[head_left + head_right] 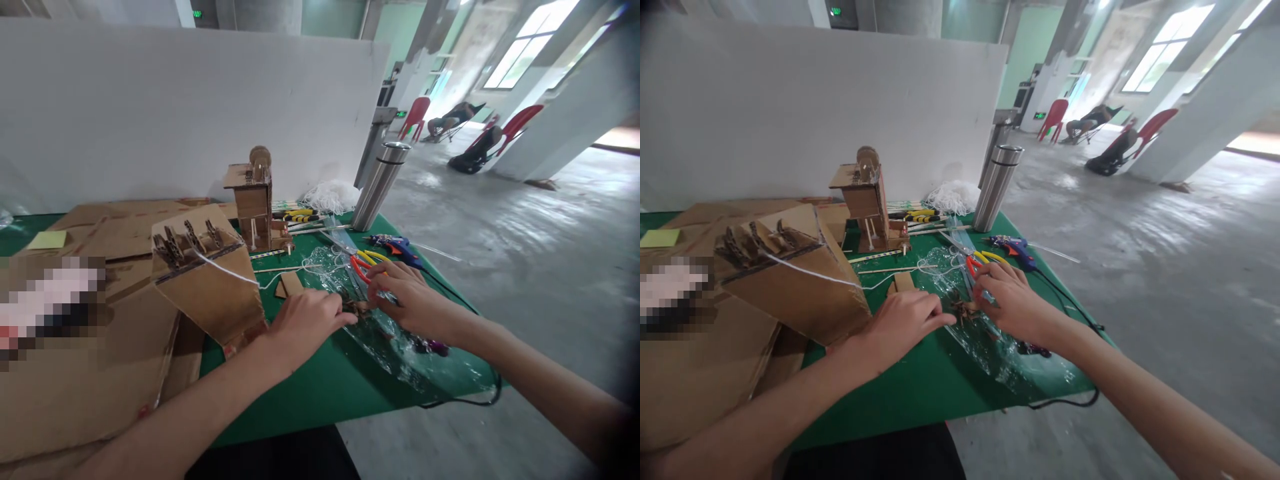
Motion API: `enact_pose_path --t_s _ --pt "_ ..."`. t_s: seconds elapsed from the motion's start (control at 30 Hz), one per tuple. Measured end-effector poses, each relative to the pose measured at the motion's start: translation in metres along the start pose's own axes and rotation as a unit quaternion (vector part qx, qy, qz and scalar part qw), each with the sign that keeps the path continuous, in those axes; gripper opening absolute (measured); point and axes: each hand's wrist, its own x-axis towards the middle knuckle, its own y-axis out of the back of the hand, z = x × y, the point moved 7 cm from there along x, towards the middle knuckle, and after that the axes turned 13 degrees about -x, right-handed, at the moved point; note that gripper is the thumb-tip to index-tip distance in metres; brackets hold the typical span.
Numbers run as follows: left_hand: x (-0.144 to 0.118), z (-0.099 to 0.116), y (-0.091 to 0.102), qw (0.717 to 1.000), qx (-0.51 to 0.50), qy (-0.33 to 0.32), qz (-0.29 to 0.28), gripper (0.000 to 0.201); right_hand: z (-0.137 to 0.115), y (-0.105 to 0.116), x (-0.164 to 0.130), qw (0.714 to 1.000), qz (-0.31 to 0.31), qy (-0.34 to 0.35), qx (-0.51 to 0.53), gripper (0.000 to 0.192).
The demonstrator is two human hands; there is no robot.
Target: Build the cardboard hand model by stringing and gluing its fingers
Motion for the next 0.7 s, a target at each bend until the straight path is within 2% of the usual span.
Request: enact_pose_path --t_s 0.1,0.2,0.3,0.47,0.53,0.7 --pt "0.022 -0.002 -0.008 1.000 -0.011 -0.014 0.002 0.028 0.002 0.000 0.001 1.000 -0.002 -0.015 -0.019 0.010" --pt "0.033 -0.002 -0.016 0.999 -0.037 -0.032 -0.006 0.019 0.005 0.002 0.000 0.999 -0.002 -0.031 -0.029 0.010" --pt "0.035 -0.003 -0.020 0.997 -0.060 -0.041 -0.013 0.024 0.006 0.002 -0.001 0.999 -0.010 -0.027 -0.020 0.011" --pt "0.032 -0.009 -0.011 0.998 -0.064 -0.015 0.004 0.015 0.006 -0.003 -0.004 0.999 -0.040 -0.009 0.003 0.020" --pt "0.031 -0.011 -0.008 0.998 -0.060 -0.007 0.007 0.017 0.005 -0.005 -0.005 0.999 -0.038 -0.005 0.002 0.022" --pt "0.030 -0.011 -0.010 0.998 -0.056 -0.026 -0.026 0.019 0.007 -0.003 -0.003 1.000 -0.001 -0.023 -0.015 0.018"
